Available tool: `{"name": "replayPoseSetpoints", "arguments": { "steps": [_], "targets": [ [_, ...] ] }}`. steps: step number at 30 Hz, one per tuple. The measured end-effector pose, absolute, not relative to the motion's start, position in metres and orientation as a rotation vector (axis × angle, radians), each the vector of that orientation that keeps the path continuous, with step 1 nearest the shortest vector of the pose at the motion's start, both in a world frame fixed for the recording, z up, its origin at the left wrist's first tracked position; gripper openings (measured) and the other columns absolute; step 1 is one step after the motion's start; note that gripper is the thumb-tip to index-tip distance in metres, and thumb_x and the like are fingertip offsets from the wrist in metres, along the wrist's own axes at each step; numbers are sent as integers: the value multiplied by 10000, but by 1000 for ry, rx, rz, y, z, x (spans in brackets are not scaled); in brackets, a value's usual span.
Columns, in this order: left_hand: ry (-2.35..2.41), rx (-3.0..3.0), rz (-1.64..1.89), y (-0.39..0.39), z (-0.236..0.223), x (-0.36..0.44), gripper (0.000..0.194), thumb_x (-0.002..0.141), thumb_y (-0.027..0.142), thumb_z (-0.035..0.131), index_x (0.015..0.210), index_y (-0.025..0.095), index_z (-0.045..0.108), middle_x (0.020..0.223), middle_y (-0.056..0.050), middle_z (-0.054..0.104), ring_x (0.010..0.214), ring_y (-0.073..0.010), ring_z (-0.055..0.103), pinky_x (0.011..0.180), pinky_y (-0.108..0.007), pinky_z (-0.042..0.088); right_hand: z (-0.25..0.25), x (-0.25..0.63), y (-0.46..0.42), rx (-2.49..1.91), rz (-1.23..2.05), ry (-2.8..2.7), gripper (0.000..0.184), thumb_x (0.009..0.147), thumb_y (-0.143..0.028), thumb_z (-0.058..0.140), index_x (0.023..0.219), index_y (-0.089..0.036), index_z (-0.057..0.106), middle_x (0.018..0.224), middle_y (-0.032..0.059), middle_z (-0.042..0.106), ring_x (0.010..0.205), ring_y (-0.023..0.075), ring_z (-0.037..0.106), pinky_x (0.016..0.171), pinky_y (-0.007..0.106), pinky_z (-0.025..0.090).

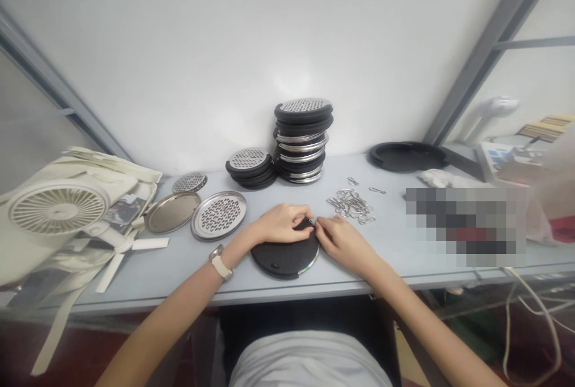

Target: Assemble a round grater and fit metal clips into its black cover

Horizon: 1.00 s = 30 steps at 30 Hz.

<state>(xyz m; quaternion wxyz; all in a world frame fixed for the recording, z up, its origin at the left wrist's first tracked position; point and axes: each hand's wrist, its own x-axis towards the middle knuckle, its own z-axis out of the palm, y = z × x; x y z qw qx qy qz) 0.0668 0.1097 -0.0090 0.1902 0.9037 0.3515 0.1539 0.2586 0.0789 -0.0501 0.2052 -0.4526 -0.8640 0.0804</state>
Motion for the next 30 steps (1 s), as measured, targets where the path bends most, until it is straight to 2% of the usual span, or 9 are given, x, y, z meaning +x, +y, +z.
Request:
{"name": "replayPoseSetpoints", "arguments": {
  "steps": [9, 15, 22, 30],
  "targets": [
    [986, 2520, 440, 111, -11, 67, 202, 780, 347, 560, 910, 192, 566, 560, 55, 460, 523, -100, 427, 515, -224, 295, -50, 256, 78, -1303, 150, -2390, 319, 976, -258, 263, 693, -228, 408, 580, 14, 533, 574, 195, 525, 644, 302, 374],
    [968, 2511, 463, 113, -12, 67, 205, 776, 355, 564, 907, 198, 557, 554, 65, 455, 513, -91, 421, 502, -222, 283, -48, 256, 76, -1331, 162, -2331, 320, 968, -285, 280, 669, -235, 381, 536, 0, 497, 565, 197, 530, 588, 281, 352],
    [939, 2578, 464, 111, -13, 67, 96, 815, 284, 491, 830, 205, 543, 565, 58, 462, 519, -89, 427, 530, -223, 297, -48, 260, 77, -1379, 297, -2147, 317, 952, -335, 311, 658, -237, 378, 533, -14, 494, 497, 167, 498, 516, 258, 323],
    [1126, 2651, 456, 108, -10, 69, 292, 799, 382, 536, 1051, 238, 505, 626, 49, 552, 557, -139, 508, 538, -254, 297, -45, 258, 75, -1351, 422, -2089, 186, 967, -292, 261, 817, -246, 360, 621, -26, 488, 535, 166, 513, 548, 263, 381]
  ]
}}
